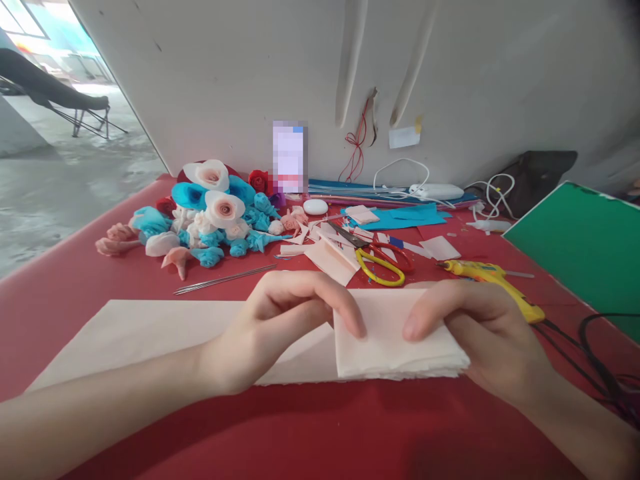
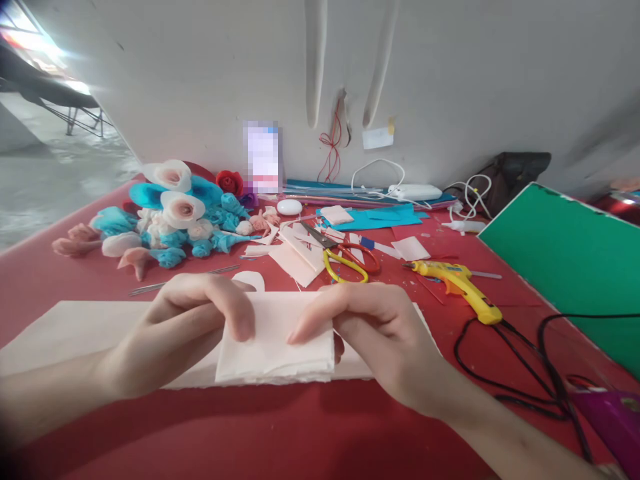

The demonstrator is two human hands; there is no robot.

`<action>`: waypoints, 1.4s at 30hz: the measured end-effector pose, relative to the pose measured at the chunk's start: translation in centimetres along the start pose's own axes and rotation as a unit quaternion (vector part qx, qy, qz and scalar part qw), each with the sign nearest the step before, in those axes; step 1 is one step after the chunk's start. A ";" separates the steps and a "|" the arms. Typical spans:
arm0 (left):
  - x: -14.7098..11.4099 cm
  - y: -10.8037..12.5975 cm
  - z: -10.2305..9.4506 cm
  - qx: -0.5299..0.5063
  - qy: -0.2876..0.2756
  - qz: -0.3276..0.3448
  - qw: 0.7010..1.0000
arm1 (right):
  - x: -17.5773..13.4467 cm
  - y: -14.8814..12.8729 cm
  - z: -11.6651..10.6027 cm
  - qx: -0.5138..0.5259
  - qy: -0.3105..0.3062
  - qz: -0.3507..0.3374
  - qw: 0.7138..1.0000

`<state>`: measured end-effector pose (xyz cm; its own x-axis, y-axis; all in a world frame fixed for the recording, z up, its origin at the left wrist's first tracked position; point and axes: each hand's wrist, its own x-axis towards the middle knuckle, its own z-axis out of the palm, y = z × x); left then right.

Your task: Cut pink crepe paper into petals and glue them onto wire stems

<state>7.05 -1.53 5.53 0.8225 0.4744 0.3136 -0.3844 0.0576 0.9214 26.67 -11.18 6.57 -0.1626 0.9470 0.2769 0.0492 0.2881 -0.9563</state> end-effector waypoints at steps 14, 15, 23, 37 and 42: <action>0.4 0.3 0.1 0.045 -0.026 0.037 0.998 | -0.2 -0.6 0.2 -0.195 -0.015 -0.087 0.977; 0.4 0.3 0.1 0.056 -0.026 0.041 0.997 | -0.1 -0.6 0.2 -0.195 -0.021 -0.087 0.977; 0.4 0.1 -0.3 0.101 -0.033 0.056 0.993 | 0.2 -0.3 -0.1 -0.143 -0.057 -0.066 0.986; 0.4 0.0 0.5 0.291 -0.076 -0.002 0.954 | 1.6 -0.3 -0.1 -0.041 -0.179 0.076 0.980; 0.3 0.4 1.3 0.260 -0.129 -0.060 0.955 | 1.7 -0.4 0.1 -0.037 -0.205 0.077 0.975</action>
<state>7.70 -2.54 6.27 0.9493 0.2562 0.1823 -0.0755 -0.3771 0.9231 26.27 -9.75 7.43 -0.5271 0.8480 0.0560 0.1721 0.1710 -0.9701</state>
